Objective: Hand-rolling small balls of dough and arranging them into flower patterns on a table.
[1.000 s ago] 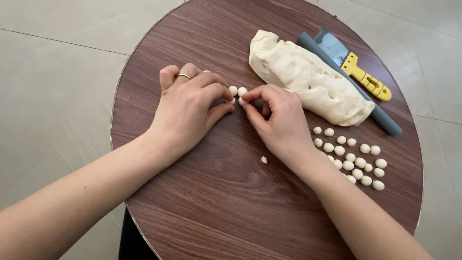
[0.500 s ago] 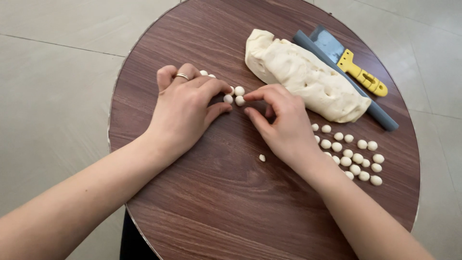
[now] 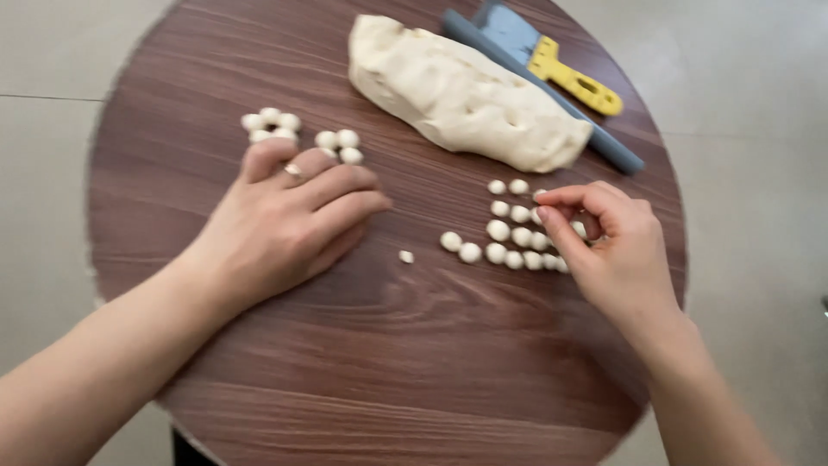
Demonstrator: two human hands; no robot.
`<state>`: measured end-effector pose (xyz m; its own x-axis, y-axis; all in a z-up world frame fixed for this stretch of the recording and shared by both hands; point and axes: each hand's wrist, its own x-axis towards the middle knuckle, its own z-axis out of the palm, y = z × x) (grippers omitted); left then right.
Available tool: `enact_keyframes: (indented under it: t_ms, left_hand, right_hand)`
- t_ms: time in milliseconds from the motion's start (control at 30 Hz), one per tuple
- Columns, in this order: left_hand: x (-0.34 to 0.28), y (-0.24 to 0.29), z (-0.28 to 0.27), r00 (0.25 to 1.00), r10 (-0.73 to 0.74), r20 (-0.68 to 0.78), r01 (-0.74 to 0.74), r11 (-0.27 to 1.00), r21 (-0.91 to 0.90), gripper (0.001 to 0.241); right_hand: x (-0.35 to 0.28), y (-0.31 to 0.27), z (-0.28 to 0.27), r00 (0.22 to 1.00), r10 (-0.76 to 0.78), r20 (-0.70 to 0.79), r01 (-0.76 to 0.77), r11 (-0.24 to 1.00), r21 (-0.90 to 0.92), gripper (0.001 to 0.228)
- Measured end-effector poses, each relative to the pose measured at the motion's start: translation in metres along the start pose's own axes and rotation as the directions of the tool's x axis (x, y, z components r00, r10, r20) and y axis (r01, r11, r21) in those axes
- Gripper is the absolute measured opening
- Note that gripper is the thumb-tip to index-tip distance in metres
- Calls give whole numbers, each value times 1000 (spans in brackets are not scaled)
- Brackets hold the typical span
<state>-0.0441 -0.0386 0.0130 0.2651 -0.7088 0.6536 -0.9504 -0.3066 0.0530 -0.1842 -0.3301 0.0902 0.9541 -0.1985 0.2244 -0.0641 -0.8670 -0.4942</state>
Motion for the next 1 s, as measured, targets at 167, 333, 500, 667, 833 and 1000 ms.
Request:
enact_keyframes:
  t_ms: [167, 333, 500, 667, 833, 1000]
  left_hand:
    - [7, 4, -4, 999, -9, -33, 7, 999, -49, 18]
    - [6, 4, -5, 998, -47, -41, 46, 999, -9, 19]
    - [4, 2, -3, 995, -89, -51, 89, 996, -9, 20]
    - [4, 2, 0, 972, -190, -135, 199, 979, 52, 20]
    - [6, -1, 1, 927, -346, -144, 350, 937, 2, 30]
    - [6, -5, 9, 906, -421, -48, 422, 907, 12, 34]
  right_hand:
    - [-9, 5, -4, 998, -19, 62, 21, 1000, -23, 14]
    - [-13, 3, 8, 990, -67, 124, 79, 992, -99, 15]
    - [-2, 1, 13, 976, 51, 211, 15, 953, -302, 33]
    - [3, 3, 14, 969, 66, 237, 10, 951, -308, 25]
    - [18, -15, 12, 955, 141, 259, -29, 919, -393, 22]
    - [38, -49, 28, 959, -271, 88, 283, 942, -181, 16]
